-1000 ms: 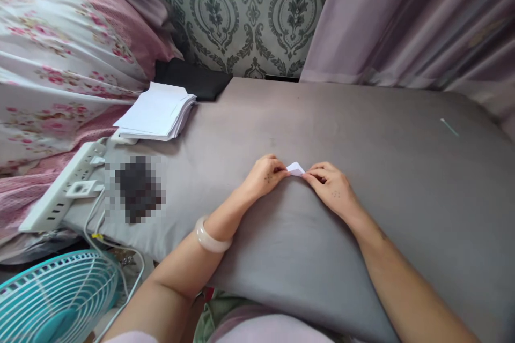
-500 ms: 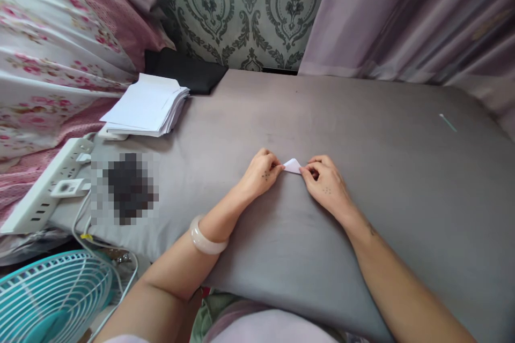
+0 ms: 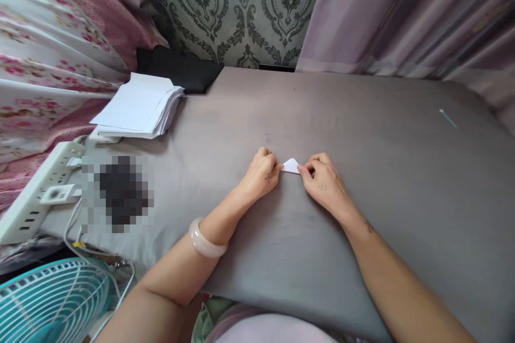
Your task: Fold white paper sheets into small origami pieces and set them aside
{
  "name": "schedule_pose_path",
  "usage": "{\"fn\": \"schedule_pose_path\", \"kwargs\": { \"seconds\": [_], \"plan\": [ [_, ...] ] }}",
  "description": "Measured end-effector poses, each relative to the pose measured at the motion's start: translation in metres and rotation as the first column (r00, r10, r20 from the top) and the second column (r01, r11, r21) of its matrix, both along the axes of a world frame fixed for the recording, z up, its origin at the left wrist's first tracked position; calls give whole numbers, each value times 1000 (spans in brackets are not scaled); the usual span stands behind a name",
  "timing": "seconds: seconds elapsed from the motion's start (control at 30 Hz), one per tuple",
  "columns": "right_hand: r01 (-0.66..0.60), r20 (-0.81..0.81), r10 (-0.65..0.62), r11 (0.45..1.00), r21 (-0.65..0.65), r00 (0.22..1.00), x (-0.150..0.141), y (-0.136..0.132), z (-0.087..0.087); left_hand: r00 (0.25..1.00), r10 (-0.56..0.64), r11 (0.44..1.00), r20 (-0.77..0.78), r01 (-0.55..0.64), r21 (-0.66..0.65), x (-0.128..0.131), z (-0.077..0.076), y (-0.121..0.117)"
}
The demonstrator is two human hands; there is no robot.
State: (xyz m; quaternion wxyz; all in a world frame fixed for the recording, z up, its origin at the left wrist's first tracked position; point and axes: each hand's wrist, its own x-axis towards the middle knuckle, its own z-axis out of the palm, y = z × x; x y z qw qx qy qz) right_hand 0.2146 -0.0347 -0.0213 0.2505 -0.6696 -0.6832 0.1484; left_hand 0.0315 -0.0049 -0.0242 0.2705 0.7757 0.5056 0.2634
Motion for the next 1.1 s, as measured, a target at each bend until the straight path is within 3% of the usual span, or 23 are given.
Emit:
{"fn": "schedule_pose_path", "kwargs": {
  "seconds": [0.33,0.5,0.7,0.83,0.97,1.03,1.1],
  "plan": [
    [2,2,-2,998,-64,1000,0,3,3,999,2,1000,-46,-3,-11,2,2,0],
    [7,-9,-8,993,-114,1000,2,5,3,993,-10,999,-114,6,-36,3,10,-3],
    [-43,-18,43,998,-51,999,9,3,3,967,-151,988,-205,155,8,6,16,-4],
    [-78,-118,71,996,-52,990,19,3,3,968,-180,983,-176,182,-4,4,13,-1],
    [20,-377,-42,998,-60,925,26,3,1,977,-179,984,-114,176,-37,2,11,2],
    [49,-453,-42,999,2,891,23,0,3,979,-178,984,-95,176,-35,2,10,3],
    [21,-419,23,995,100,908,14,-5,7,982,-174,985,-74,173,-27,2,8,3]
  ]
}}
